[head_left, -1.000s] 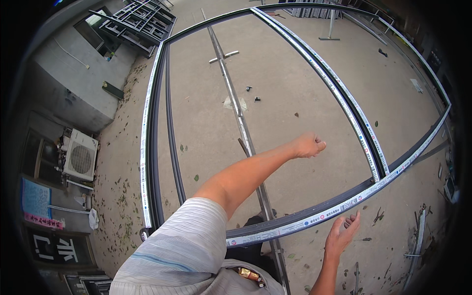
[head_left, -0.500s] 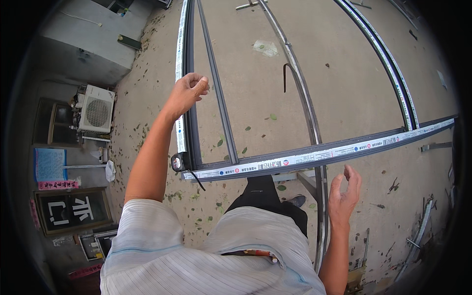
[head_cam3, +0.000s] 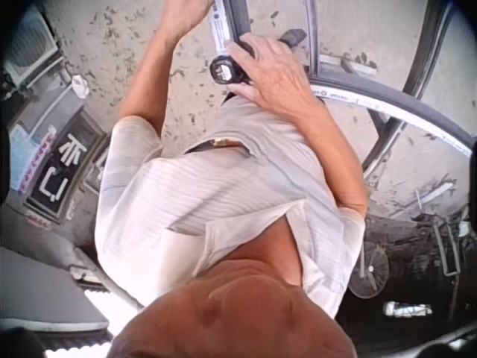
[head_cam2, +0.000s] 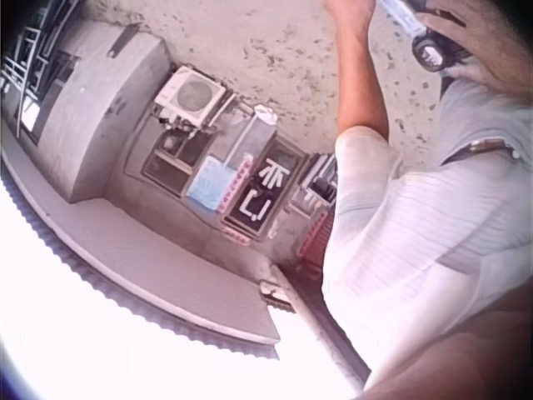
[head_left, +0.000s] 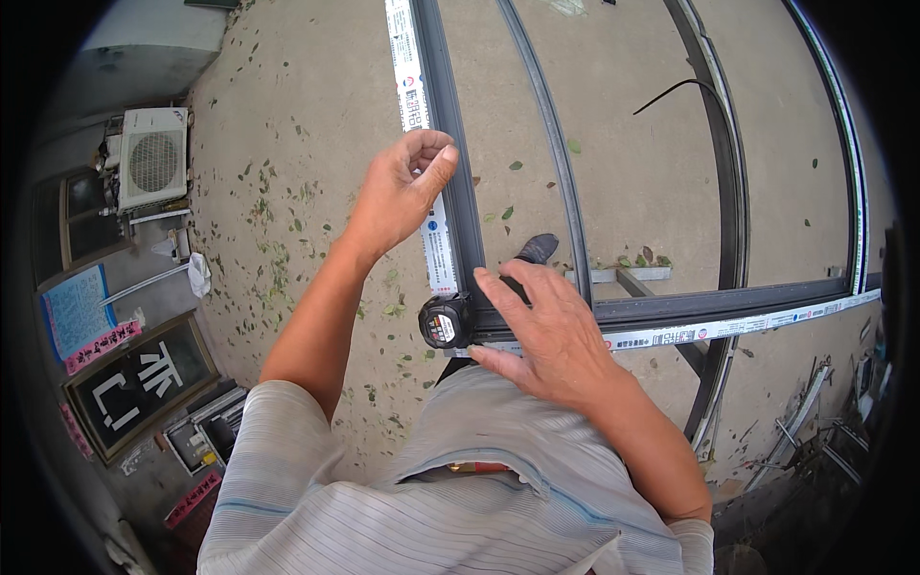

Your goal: The person assembles aluminum window frame profiles by hand, aligning and fitting multiple pieces into a rectangular frame on a workbench. The person repeatedly adjusts and repositions the profiles to ensure proper alignment and fit.

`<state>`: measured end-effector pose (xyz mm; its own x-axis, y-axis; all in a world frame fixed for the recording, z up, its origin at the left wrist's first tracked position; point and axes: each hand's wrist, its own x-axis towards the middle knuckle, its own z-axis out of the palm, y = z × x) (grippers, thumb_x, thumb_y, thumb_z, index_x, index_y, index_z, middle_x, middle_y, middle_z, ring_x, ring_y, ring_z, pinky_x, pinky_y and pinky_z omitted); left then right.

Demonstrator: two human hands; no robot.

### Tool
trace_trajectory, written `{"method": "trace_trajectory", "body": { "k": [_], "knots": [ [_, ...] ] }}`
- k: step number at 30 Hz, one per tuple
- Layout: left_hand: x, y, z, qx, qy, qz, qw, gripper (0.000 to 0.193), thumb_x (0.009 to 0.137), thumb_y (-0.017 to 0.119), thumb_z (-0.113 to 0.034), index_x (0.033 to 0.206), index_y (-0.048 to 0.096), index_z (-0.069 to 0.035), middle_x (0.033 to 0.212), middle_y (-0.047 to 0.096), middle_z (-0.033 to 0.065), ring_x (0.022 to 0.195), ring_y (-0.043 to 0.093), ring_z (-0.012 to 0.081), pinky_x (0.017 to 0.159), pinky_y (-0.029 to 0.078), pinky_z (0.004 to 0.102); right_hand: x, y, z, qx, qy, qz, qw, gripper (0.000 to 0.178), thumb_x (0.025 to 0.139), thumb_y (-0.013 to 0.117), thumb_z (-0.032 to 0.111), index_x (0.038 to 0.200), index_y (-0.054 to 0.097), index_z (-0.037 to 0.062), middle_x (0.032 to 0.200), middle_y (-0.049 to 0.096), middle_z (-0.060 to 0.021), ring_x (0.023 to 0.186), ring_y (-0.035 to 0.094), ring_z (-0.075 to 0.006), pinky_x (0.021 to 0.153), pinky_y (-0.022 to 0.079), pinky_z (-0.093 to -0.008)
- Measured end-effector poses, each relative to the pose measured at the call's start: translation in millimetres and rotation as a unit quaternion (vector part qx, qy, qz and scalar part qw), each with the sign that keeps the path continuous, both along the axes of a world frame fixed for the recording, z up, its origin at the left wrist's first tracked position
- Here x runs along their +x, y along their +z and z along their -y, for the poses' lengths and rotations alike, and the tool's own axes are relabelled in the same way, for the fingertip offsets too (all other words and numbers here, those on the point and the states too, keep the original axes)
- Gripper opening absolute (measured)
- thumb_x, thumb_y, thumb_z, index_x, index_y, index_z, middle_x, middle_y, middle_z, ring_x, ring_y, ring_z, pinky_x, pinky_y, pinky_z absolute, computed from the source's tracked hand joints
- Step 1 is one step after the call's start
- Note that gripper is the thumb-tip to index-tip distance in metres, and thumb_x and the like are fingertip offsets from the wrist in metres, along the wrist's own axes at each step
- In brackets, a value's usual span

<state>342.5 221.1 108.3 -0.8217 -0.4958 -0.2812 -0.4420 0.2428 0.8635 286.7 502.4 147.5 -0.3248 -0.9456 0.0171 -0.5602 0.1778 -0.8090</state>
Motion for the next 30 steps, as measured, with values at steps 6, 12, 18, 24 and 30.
{"method": "trace_trajectory", "body": {
  "k": [6, 12, 18, 24, 30],
  "knots": [
    [36, -17, -5, 0.078, 0.030, -0.034, 0.996, 0.032, 0.113, 0.070, -0.028, 0.129, 0.071, 0.000, 0.111, 0.076, 0.0048, 0.100, 0.069, 0.0114, 0.088, 0.055, 0.0288, 47, -21, 55, 0.071, 0.104, -0.095, 0.988, 0.080, 0.087, 0.089, 0.039, 0.154, 0.056, 0.0094, 0.144, 0.059, -0.0145, 0.135, 0.057, -0.0307, 0.111, 0.048, -0.0439],
    [58, -29, -18, -0.006, -0.006, -0.055, 0.998, 0.033, 0.112, 0.071, -0.028, 0.131, 0.071, -0.002, 0.113, 0.076, 0.0057, 0.099, 0.068, 0.0137, 0.090, 0.056, 0.0307, 81, -41, 52, 0.074, 0.051, -0.227, 0.970, 0.070, 0.084, 0.090, 0.033, 0.141, 0.060, 0.0035, 0.125, 0.062, -0.0078, 0.119, 0.061, -0.0239, 0.095, 0.052, -0.0353],
    [59, -30, -23, -0.096, -0.080, -0.082, 0.989, 0.035, 0.110, 0.072, -0.025, 0.136, 0.070, -0.002, 0.113, 0.070, 0.0055, 0.099, 0.064, 0.0138, 0.093, 0.056, 0.0324, 90, -16, 7, 0.012, -0.159, -0.063, 0.985, 0.076, 0.085, 0.089, 0.026, 0.146, 0.052, -0.0005, 0.131, 0.061, -0.0205, 0.123, 0.060, -0.0393, 0.106, 0.053, -0.0473],
    [66, -56, -5, -0.112, -0.122, -0.092, 0.982, 0.038, 0.110, 0.072, -0.022, 0.141, 0.067, -0.003, 0.121, 0.062, 0.0039, 0.107, 0.061, 0.0139, 0.097, 0.056, 0.0322, 158, -16, -127, -0.034, -0.526, 0.218, 0.821, 0.062, 0.090, 0.080, 0.023, 0.144, 0.057, 0.0042, 0.119, 0.065, -0.0112, 0.105, 0.064, -0.0236, 0.096, 0.055, -0.0386],
    [56, -59, 2, -0.129, -0.178, -0.083, 0.972, 0.042, 0.111, 0.072, -0.018, 0.148, 0.063, 0.001, 0.117, 0.063, 0.0022, 0.103, 0.057, 0.0081, 0.093, 0.052, 0.0243, 314, -109, -228, -0.025, -0.624, 0.480, 0.616, 0.053, 0.094, 0.079, 0.027, 0.139, 0.060, 0.0054, 0.109, 0.063, -0.0051, 0.091, 0.062, -0.0154, 0.084, 0.054, -0.0323]
  ]
}}
